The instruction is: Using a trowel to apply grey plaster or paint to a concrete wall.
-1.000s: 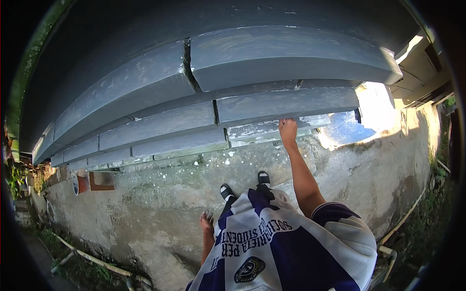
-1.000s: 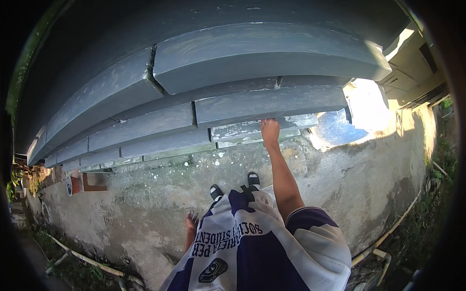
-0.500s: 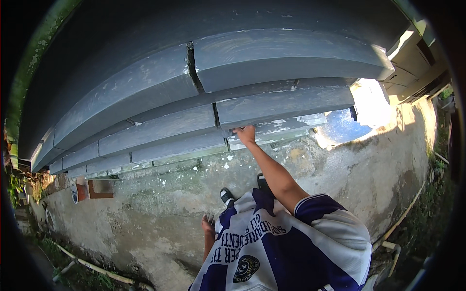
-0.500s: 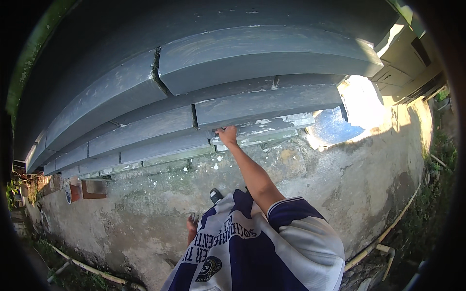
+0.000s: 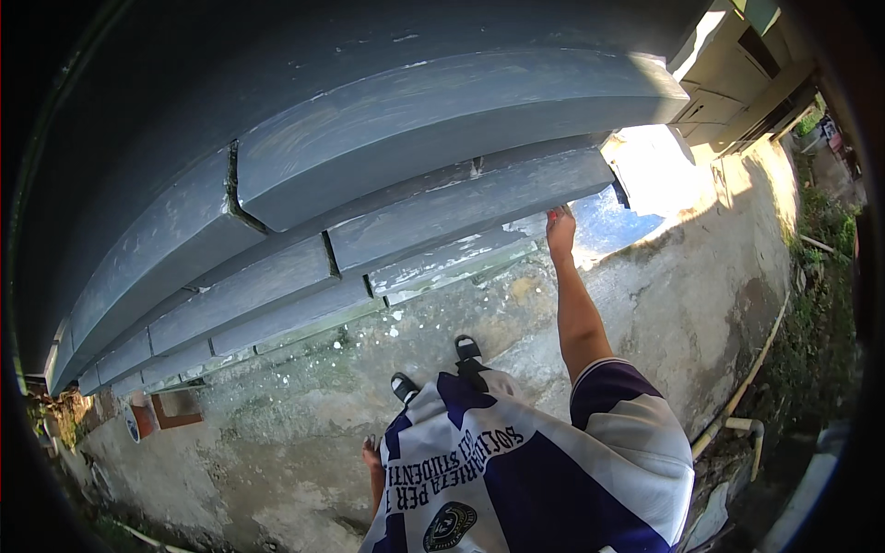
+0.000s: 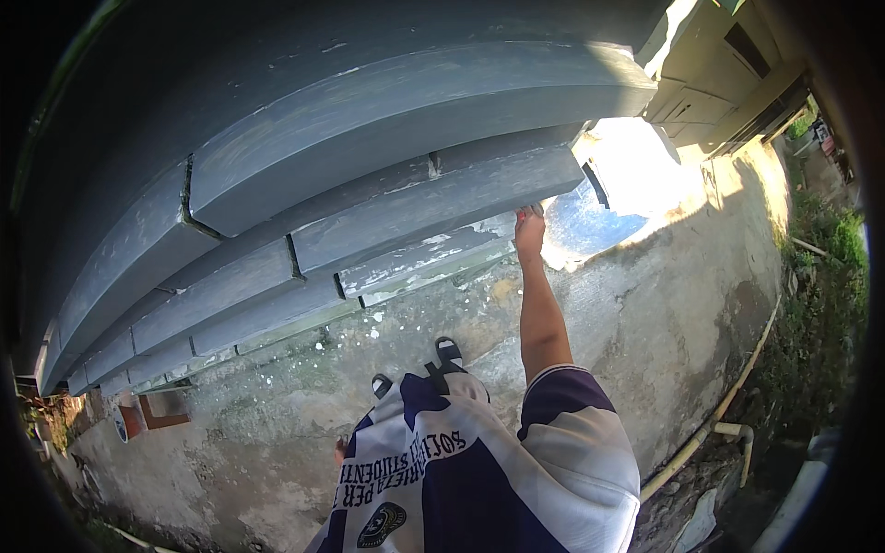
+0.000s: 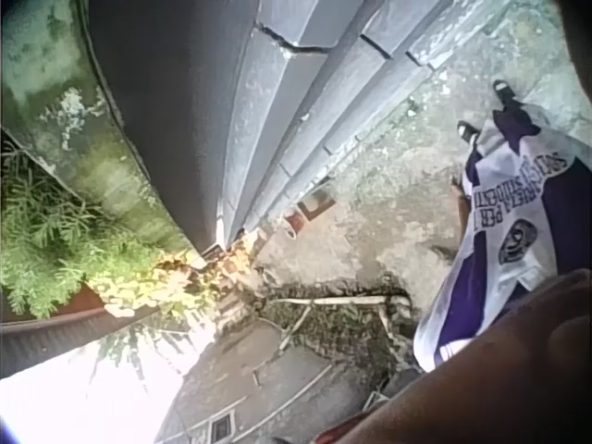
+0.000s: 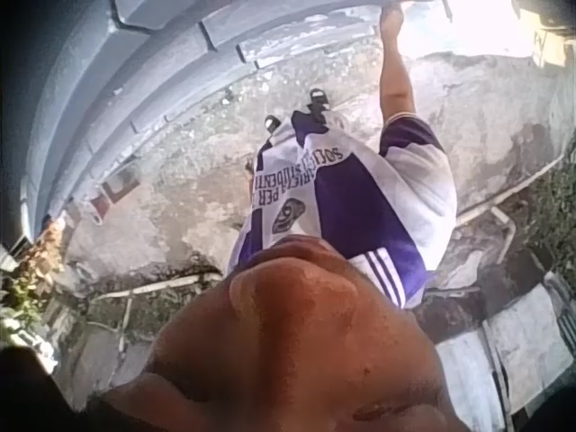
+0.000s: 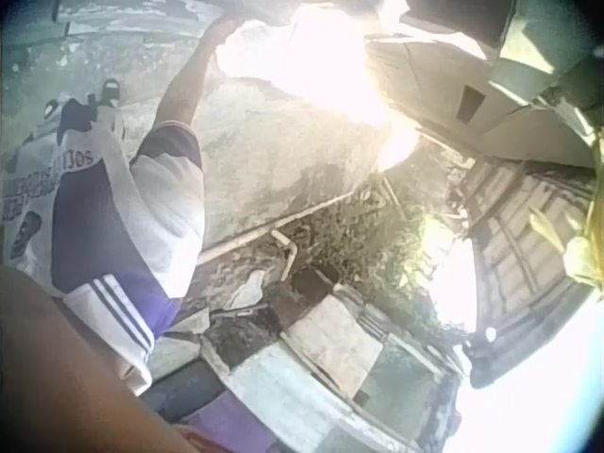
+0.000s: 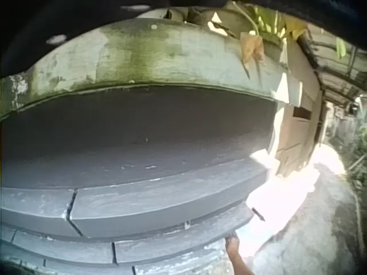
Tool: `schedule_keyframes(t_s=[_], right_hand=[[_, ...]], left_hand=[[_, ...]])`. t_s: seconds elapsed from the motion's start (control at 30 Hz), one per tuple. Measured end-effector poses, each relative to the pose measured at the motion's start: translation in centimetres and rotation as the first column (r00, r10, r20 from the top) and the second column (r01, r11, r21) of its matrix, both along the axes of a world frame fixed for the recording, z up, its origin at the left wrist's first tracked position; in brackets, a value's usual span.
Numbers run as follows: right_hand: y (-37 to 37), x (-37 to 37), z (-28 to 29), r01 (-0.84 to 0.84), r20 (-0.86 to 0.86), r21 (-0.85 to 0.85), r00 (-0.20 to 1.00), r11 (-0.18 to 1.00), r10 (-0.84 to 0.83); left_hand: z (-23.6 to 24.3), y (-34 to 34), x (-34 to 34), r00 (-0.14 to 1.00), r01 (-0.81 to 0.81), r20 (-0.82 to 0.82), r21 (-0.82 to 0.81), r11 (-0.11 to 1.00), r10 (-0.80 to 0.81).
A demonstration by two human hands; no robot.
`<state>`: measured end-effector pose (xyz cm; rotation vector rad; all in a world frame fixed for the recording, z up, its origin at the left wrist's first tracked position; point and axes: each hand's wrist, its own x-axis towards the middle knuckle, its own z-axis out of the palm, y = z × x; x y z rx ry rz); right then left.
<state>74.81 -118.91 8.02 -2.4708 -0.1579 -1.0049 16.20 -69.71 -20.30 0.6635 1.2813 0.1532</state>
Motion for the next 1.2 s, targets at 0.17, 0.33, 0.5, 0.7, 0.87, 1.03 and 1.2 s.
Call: schedule_keyframes(t_s=[0.17, 0.33, 0.5, 0.7, 0.87, 1.03, 1.2], right_hand=[[9.1, -2.4, -3.6, -0.207, -0.351, -0.023, 0.918, 0.978, 0.186], [16.2, -6.2, -1.7, -0.490, -0.152, 0.353, 0.810, 0.797, 0.566], [9.4, -3.9, -2.1, -0.076, -0.237, 0.764, 0.891, 0.640, 0.388], [-7.9, 1.1, -1.3, 0.221, -0.320, 0.428, 0.944, 0.876, -0.082], [-5.4, 2.1, -2.6, -0.070, -0.210, -0.053, 0.976, 0.996, 0.058], [3.6, -3.6, -5.6, -0.452, -0.275, -0.229, 0.879, 0.862, 0.388], [3.5, -4.7, -0.2, -0.385, -0.286, 0.389, 0.813, 0.837, 0.507]], left_hand=[[0.7, -0.1, 1.9, 0.998, 0.061, 0.000, 0.060, 0.996, -0.061], [8.6, -2.3, 10.3, 0.928, 0.370, -0.066, 0.065, 0.927, -0.366], [15.6, -5.8, 15.9, 0.901, 0.432, -0.136, 0.204, 0.878, -0.412], [12.8, -7.9, 13.5, 0.918, 0.373, -0.204, 0.148, 0.916, -0.341], [2.0, -6.3, 3.3, 0.777, 0.552, -0.047, 0.531, 0.643, -0.628], [2.2, -7.0, 4.4, 0.812, 0.473, 0.045, 0.534, 0.701, -0.582], [8.8, -11.0, 10.5, 0.992, 0.122, 0.024, 0.100, 0.987, -0.125]])
